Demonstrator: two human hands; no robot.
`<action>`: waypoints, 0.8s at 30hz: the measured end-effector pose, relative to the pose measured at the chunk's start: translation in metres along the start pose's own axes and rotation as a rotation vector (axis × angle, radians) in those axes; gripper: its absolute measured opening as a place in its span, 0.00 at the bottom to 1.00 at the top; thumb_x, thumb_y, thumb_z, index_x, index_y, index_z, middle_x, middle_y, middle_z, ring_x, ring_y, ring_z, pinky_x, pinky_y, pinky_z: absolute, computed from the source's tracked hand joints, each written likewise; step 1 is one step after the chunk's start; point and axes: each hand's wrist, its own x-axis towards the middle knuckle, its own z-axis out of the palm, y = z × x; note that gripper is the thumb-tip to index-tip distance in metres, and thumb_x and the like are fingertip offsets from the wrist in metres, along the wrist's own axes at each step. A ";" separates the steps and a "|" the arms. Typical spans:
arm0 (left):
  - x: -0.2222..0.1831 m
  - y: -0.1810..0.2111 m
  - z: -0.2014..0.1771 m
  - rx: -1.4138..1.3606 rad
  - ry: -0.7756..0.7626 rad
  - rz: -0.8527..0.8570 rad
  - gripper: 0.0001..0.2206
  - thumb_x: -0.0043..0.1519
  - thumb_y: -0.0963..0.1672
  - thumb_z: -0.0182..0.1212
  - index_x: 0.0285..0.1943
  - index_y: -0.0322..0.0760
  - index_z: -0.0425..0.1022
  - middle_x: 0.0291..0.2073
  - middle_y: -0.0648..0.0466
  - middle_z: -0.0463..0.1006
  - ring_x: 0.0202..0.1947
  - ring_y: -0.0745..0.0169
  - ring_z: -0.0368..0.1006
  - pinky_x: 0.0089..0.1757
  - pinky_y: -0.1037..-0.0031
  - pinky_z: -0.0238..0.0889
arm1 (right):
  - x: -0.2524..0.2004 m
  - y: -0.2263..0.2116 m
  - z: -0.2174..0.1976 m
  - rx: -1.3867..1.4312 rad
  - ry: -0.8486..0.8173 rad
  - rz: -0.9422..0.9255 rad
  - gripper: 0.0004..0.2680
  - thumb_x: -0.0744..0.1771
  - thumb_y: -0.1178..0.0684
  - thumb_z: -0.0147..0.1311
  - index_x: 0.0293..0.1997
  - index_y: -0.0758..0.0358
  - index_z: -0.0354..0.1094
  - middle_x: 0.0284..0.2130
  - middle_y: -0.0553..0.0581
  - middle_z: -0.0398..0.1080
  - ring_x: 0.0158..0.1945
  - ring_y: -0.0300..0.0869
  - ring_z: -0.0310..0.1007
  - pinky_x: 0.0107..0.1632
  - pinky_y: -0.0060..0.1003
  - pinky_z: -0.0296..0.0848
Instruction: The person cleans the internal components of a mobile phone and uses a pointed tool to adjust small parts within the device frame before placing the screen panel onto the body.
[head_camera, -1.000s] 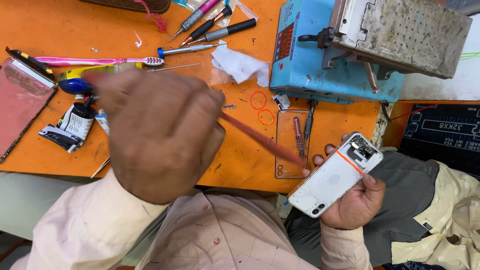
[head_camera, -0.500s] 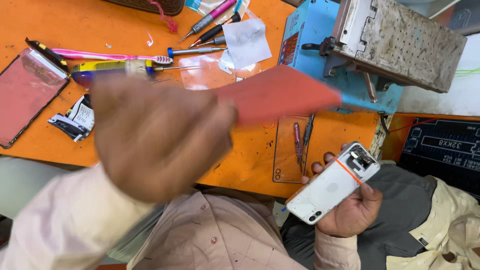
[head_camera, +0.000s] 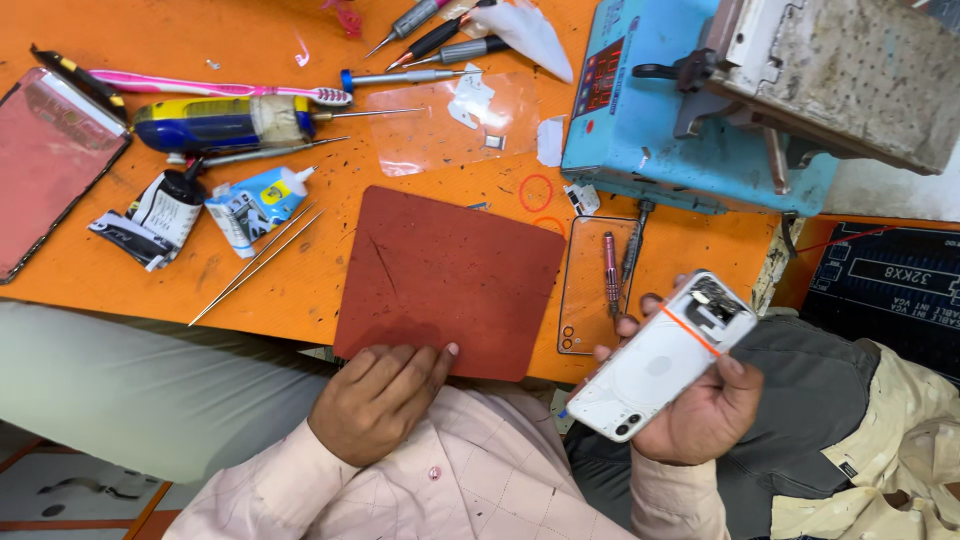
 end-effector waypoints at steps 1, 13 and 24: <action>-0.001 0.000 -0.003 -0.076 -0.050 -0.055 0.19 0.59 0.43 0.58 0.59 0.31 0.79 0.49 0.52 0.77 0.45 0.59 0.73 0.47 0.69 0.67 | 0.001 0.004 0.002 -0.001 0.000 0.003 0.27 0.69 0.41 0.48 0.76 0.64 0.48 0.58 0.68 0.64 0.61 0.59 0.65 0.60 0.65 0.68; 0.054 -0.065 0.003 -0.064 -0.312 -0.097 0.43 0.55 0.64 0.48 0.76 0.41 0.59 0.75 0.50 0.56 0.76 0.49 0.42 0.67 0.44 0.28 | -0.001 0.013 0.008 0.052 -0.037 0.096 0.30 0.68 0.41 0.48 0.80 0.62 0.49 0.61 0.68 0.65 0.61 0.61 0.65 0.61 0.70 0.67; 0.038 -0.073 -0.014 -0.107 -0.314 -0.269 0.45 0.58 0.64 0.47 0.79 0.37 0.54 0.77 0.44 0.52 0.78 0.45 0.42 0.70 0.49 0.31 | 0.004 0.013 0.007 0.076 -0.032 0.108 0.28 0.69 0.41 0.49 0.77 0.66 0.49 0.61 0.68 0.65 0.61 0.60 0.65 0.61 0.68 0.68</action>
